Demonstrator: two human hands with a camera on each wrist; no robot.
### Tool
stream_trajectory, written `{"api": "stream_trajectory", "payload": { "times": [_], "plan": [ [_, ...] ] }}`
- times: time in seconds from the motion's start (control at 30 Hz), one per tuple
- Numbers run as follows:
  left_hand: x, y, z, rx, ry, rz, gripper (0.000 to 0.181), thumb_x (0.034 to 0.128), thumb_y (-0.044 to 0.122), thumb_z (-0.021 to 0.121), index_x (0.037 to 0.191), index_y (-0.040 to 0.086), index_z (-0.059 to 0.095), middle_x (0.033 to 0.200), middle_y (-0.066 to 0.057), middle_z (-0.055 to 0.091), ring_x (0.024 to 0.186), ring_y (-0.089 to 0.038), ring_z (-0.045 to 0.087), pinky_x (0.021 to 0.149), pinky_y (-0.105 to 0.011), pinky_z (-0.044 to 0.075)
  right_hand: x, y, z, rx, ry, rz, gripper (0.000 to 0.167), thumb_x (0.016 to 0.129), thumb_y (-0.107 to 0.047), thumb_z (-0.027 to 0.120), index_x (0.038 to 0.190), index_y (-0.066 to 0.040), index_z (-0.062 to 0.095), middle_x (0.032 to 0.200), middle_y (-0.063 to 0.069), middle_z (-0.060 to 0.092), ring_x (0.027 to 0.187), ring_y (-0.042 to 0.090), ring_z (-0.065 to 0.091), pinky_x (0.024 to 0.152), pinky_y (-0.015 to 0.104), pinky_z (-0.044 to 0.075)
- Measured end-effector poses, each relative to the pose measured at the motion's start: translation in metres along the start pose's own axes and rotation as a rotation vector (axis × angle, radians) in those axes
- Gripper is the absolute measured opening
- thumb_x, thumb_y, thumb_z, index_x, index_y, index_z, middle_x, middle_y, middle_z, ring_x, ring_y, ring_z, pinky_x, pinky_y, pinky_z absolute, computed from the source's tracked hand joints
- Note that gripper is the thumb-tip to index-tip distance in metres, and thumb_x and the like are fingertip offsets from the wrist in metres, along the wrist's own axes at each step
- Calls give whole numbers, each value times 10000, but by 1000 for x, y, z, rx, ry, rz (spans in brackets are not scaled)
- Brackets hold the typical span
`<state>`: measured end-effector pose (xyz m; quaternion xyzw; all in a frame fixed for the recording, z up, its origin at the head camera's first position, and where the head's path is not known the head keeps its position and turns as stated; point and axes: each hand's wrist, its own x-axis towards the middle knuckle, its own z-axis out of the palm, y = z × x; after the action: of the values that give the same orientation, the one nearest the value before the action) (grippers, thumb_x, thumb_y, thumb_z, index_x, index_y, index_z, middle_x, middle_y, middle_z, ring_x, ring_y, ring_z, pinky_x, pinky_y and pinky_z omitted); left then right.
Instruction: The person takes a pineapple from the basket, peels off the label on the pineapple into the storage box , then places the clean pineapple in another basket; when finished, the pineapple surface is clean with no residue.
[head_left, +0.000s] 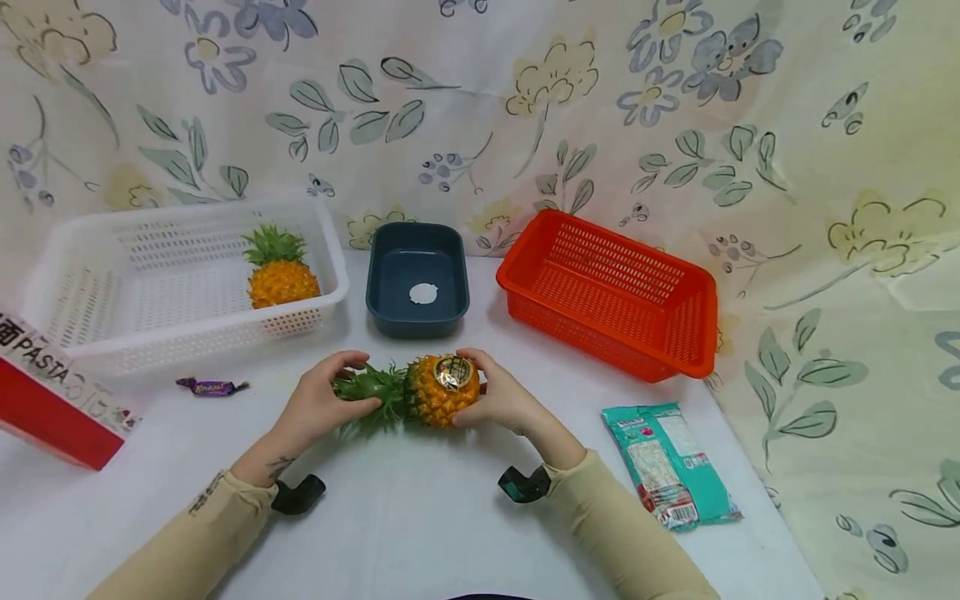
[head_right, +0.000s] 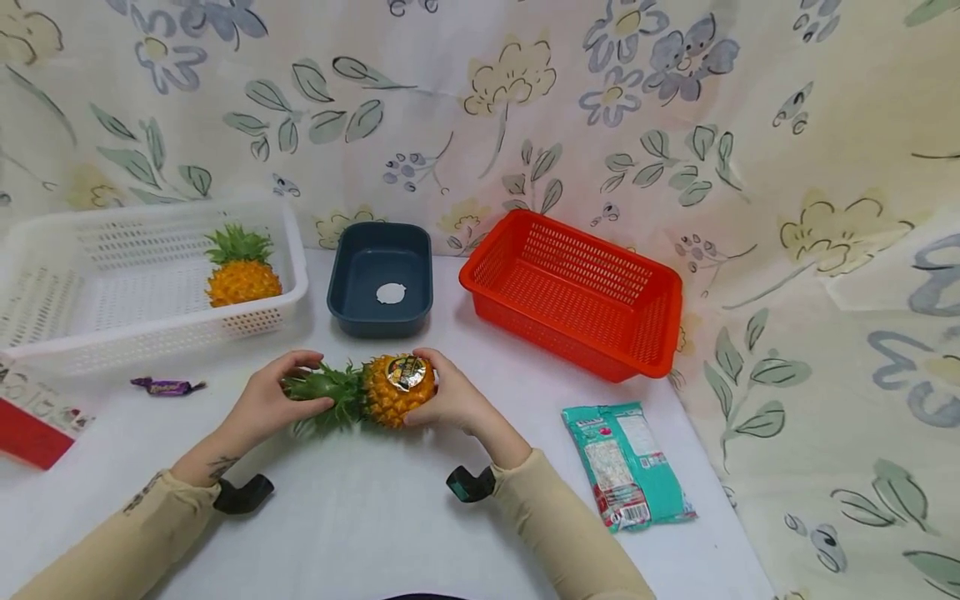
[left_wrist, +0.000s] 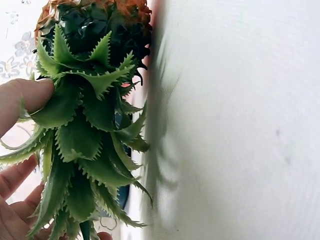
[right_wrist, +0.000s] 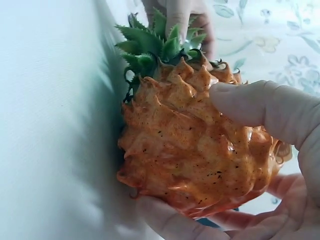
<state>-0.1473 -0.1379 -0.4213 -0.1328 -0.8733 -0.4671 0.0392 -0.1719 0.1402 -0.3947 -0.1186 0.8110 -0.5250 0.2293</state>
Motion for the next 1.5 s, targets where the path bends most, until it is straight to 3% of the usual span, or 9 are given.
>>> {"api": "stream_trajectory", "payload": {
  "times": [0.33,0.9,1.17,1.3,1.4,1.5],
  "plan": [
    [11,-9,-2,-10,20,-45,624,730,227,791,1259,44,514,1188,-150,568,1060,-312,520,893,-470,429,22,3,-6,10,4,-31,830,649,-20,800,1340,-247,400,1282,50,472,1074,277,520,852,375,518],
    [32,-14,-8,15,39,-96,647,745,225,776,1299,61,484,1227,-161,550,1100,-324,494,890,-482,438,43,-5,-14,66,19,-4,862,660,20,783,1376,-253,388,1318,53,448,1147,306,470,874,392,515],
    [35,-15,-8,-12,57,-65,620,738,200,783,1272,51,506,1189,-161,560,1067,-325,517,865,-476,457,48,-7,-21,50,-30,6,853,682,-24,779,1391,-253,365,1344,71,410,1178,307,432,880,380,511],
    [35,-15,-8,-16,60,-54,609,733,194,786,1258,45,515,1181,-160,563,1072,-326,517,863,-476,458,48,-14,-27,24,-16,41,710,780,-177,731,1391,-229,374,1391,50,376,1197,301,439,893,421,500],
    [35,-15,-8,-10,61,-56,604,733,192,786,1253,47,517,1182,-159,564,1079,-326,515,864,-477,458,50,-22,-30,-11,83,37,483,864,-271,641,1308,-169,481,1359,46,445,1172,283,467,918,465,475],
    [35,-15,-8,-1,62,-57,600,735,190,783,1255,49,518,1184,-161,564,1081,-328,515,867,-477,456,52,-31,-31,-113,176,9,306,923,-282,548,1180,-119,582,1256,67,547,1118,263,501,937,468,454]
  ]
}}
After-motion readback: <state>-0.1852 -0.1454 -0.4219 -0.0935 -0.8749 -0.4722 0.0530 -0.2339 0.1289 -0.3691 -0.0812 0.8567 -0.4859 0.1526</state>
